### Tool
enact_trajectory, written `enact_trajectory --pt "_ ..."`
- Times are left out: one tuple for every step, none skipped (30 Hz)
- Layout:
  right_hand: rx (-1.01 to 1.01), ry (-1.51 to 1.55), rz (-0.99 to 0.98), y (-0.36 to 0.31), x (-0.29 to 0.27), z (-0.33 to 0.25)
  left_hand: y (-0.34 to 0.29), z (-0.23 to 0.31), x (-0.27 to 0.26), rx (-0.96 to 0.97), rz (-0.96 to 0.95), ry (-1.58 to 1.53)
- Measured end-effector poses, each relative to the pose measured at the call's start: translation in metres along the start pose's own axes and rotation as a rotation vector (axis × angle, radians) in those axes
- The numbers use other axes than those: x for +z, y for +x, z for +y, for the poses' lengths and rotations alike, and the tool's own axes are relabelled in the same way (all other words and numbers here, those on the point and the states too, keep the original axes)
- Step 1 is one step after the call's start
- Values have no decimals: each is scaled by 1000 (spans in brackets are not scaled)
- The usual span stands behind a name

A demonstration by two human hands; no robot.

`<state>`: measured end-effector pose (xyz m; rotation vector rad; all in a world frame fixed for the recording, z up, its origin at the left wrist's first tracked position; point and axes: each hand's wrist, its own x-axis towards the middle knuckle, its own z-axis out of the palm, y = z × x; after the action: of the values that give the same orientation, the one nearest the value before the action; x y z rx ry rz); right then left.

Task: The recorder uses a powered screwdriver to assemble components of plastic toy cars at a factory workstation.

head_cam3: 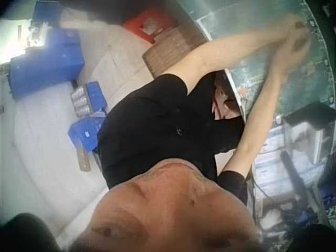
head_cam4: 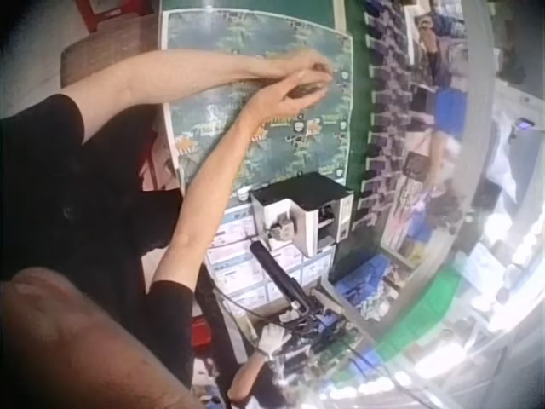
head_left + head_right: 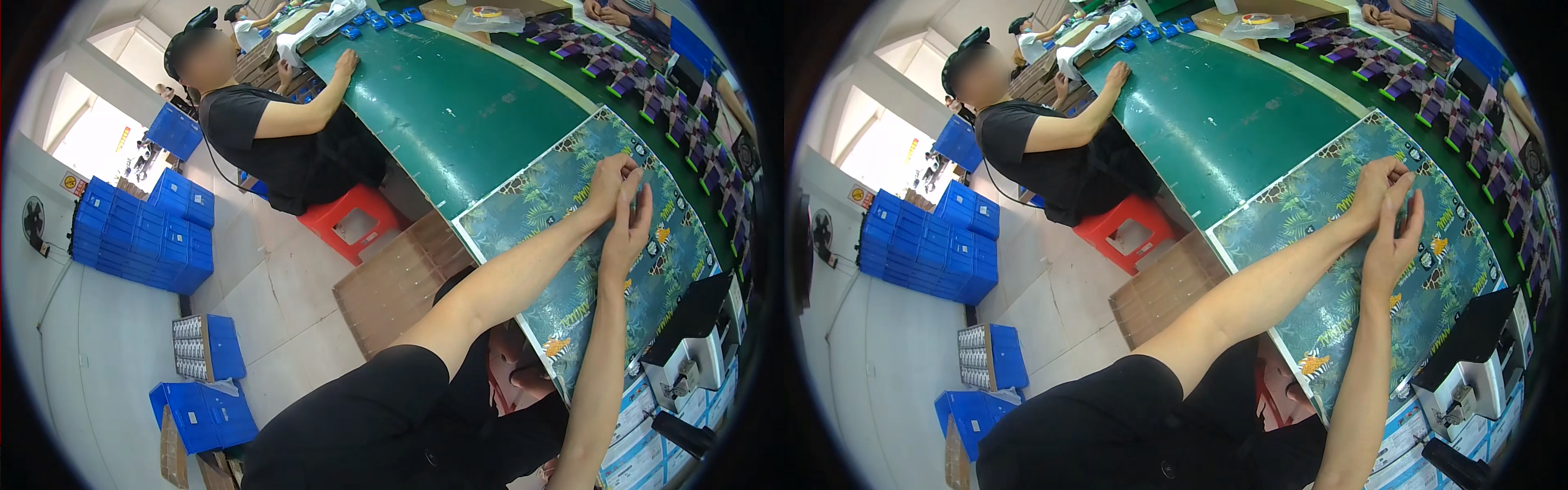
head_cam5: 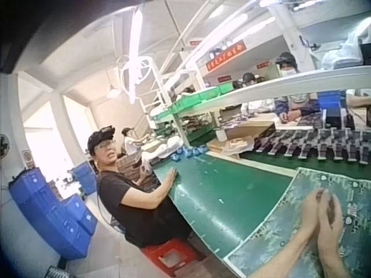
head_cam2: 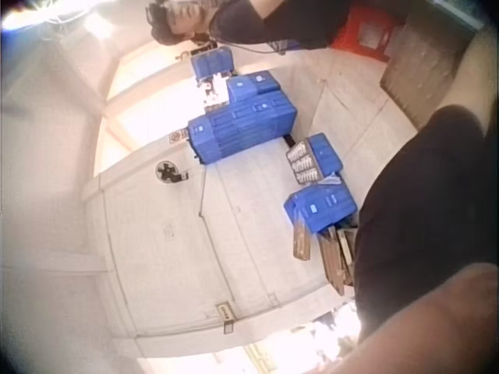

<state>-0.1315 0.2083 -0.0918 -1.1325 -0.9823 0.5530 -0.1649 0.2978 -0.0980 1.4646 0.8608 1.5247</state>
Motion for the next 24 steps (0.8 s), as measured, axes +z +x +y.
enact_trajectory --pt "-1 6 -3 0 1 1 0 1 -2 -33 2 -46" --pt "38 67 -35 -1 2 2 1 2 -2 -27 19 -64" --pt "79 124 -65 -2 2 0 0 4 -1 -28 20 -63" --pt "80 125 -66 -4 4 -2 -1 7 3 -76 50 -45" --pt "10 106 -107 -7 6 -5 -2 10 5 -125 80 -27" --pt "-61 86 -147 -8 8 -9 -2 11 5 -125 80 -28" --pt "-62 85 -146 -8 7 -10 -1 11 5 -185 58 -76" --pt "-76 72 -155 -7 7 -12 -1 12 5 -245 35 -123" --pt "-90 63 -167 -7 9 -14 0 11 4 -243 37 -121" --pt "-90 66 -169 -8 10 -16 1 11 3 -265 23 -156" --pt "-84 68 -176 -8 12 -18 2 10 1 -287 8 -191" --pt "-76 63 -179 -8 10 -18 1 11 1 -290 7 -193" --pt "-68 59 -182 -8 9 -19 0 13 1 -317 -45 -199" --pt "-60 55 -185 -8 8 -19 0 14 1 -343 -98 -205" --pt "-55 49 -187 -7 6 -20 -2 18 5 -343 -101 -209" --pt "-57 44 -184 -6 2 -19 -7 22 10 -236 -93 -216" --pt "-44 28 -188 -6 -4 -16 -13 26 16 -129 -84 -223" --pt "-32 20 -198 -6 -3 -18 -18 25 17 -125 -82 -221" --pt "-35 23 -200 -6 0 -21 -23 24 19 -18 -99 -195" --pt "-76 5 -166 -6 3 -25 -25 23 20 89 -115 -169" --pt "-116 -19 -127 -6 3 -27 -26 25 21 90 -118 -173" --pt "-118 -21 -125 -5 1 -27 -27 27 21 50 -182 -201" --pt "-167 -30 -122 -5 -1 -24 -27 29 20 11 -246 -228" --pt "-217 -44 -115 -5 -4 -22 -28 35 18 10 -251 -234"
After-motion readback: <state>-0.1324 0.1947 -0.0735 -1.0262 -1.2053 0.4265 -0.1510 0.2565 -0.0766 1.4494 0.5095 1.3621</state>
